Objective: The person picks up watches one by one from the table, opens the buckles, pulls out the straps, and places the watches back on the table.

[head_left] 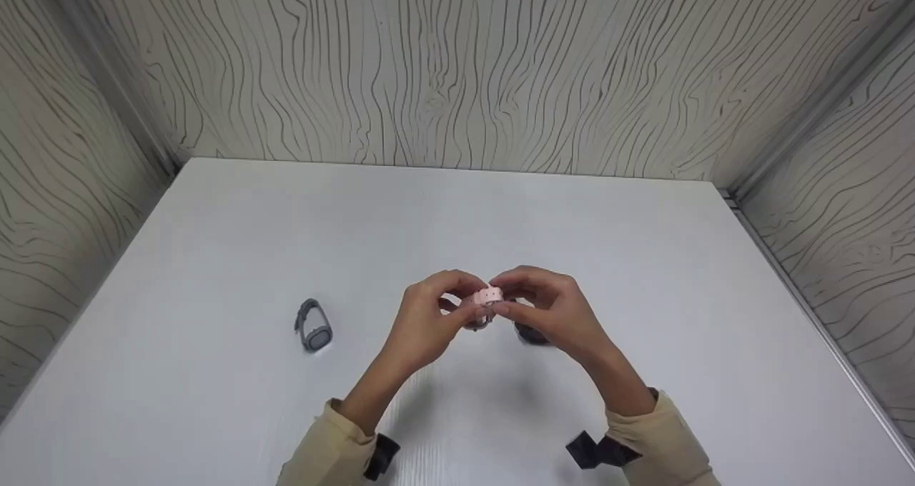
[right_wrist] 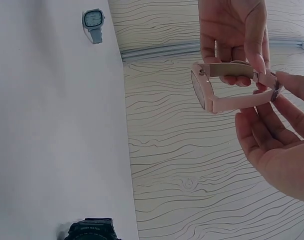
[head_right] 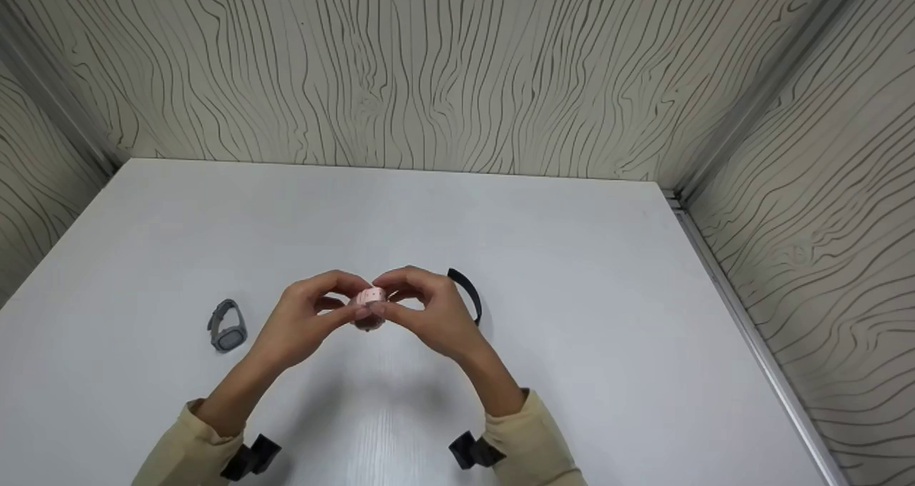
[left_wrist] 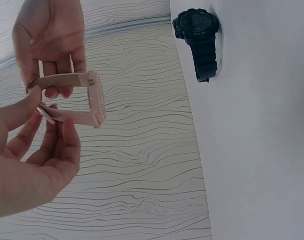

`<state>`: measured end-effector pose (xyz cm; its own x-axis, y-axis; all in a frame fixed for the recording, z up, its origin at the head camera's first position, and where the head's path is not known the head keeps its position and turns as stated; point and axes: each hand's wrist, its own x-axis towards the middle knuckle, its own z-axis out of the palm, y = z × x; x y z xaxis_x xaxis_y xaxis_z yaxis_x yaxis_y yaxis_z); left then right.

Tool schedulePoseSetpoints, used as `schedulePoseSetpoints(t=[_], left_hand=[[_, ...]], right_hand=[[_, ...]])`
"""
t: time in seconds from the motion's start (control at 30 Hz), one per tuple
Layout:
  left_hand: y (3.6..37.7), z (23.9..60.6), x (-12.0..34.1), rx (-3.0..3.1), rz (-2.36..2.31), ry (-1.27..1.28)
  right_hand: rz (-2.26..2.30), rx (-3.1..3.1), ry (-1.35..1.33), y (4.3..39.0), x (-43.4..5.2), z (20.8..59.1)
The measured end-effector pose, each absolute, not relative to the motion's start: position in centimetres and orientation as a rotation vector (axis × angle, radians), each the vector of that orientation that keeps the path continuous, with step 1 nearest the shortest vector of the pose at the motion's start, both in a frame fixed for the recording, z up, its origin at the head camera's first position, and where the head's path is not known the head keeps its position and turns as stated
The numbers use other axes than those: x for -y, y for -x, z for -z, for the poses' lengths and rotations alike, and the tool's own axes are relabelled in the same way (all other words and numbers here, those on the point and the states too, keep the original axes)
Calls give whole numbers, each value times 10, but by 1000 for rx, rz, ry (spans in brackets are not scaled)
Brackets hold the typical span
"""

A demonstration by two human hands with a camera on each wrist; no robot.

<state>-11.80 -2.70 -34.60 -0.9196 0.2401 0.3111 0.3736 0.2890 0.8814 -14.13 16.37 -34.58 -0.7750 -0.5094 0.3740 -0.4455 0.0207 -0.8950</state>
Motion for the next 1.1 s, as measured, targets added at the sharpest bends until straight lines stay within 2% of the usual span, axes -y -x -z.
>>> schedulePoseSetpoints(t=[0.73,1.1], left_hand=[[116,348,27,2522,1582,591],[113,356,25,2502,1468,648]], right_hand=[[1797,-2335,1296,142,-165,350],[1716,-2379,1308,143,-166,357]])
